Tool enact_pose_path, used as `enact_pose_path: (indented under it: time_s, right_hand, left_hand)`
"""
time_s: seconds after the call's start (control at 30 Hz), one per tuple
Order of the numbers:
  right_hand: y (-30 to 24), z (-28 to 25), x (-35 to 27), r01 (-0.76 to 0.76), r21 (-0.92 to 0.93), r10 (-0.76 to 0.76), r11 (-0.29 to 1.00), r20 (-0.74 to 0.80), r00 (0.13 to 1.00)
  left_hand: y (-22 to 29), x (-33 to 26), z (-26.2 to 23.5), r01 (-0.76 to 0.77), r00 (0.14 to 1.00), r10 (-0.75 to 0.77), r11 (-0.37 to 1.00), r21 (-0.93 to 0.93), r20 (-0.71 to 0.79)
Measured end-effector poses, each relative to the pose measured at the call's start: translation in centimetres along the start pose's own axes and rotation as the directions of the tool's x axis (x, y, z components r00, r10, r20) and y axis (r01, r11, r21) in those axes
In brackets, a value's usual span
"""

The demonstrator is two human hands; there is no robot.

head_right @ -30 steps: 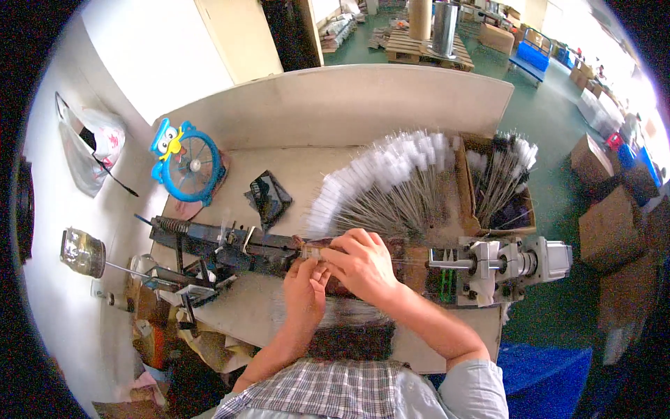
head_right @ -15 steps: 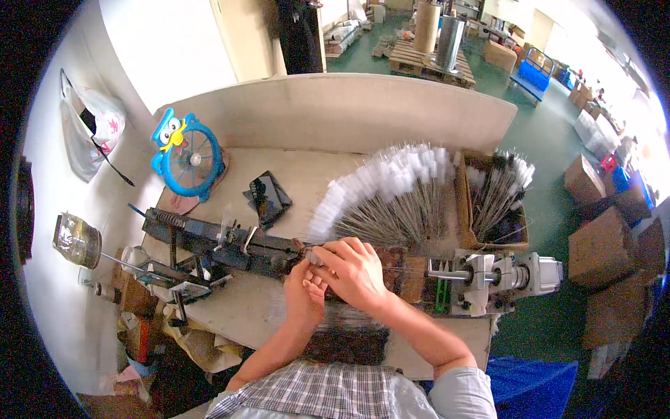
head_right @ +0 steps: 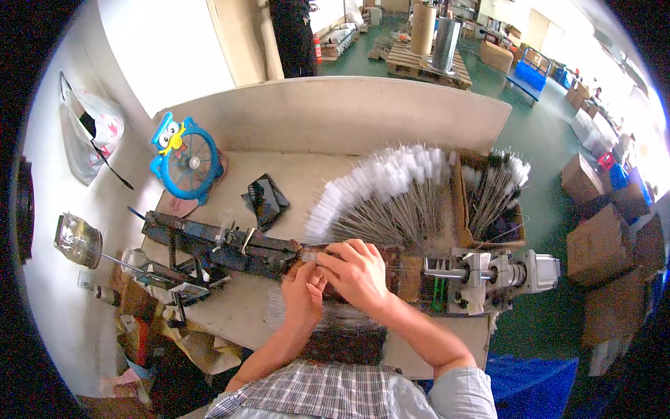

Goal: The person is using a machine to assemble synthetic brushes by inserting bristles into tubes.

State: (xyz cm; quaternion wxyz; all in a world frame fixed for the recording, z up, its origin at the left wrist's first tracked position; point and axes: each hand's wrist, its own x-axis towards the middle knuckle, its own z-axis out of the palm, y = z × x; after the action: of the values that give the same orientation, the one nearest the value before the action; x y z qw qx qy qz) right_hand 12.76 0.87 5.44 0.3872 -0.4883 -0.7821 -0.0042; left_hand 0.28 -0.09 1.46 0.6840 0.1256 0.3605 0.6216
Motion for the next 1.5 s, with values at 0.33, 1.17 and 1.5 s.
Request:
enact_pose_path:
  time_s: [0.33, 1.17, 1.5]
  right_hand:
    - [0.1, 1.3, -0.1, 0.021, -0.005, -0.021, 1.000, -0.005, 1.000]
    - [0.4, -3.0, -1.7, -0.052, -0.114, 0.080, 0.992, 0.259, 0.963]
    - [1.1, -7.0, -5.3, -0.157, 0.121, 0.126, 0.980, 0.228, 0.965]
  left_hand:
    - [0.2, 0.0, 0.1, 0.033, 0.999, -0.034, 0.997, -0.063, -0.013]
    - [1.0, -0.8, -0.4, 0.123, 0.989, -0.132, 0.985, 0.123, 0.063]
    - [3.2, -2.7, -4.6, 0.019, 0.991, -0.080, 0.883, 0.469, 0.110]
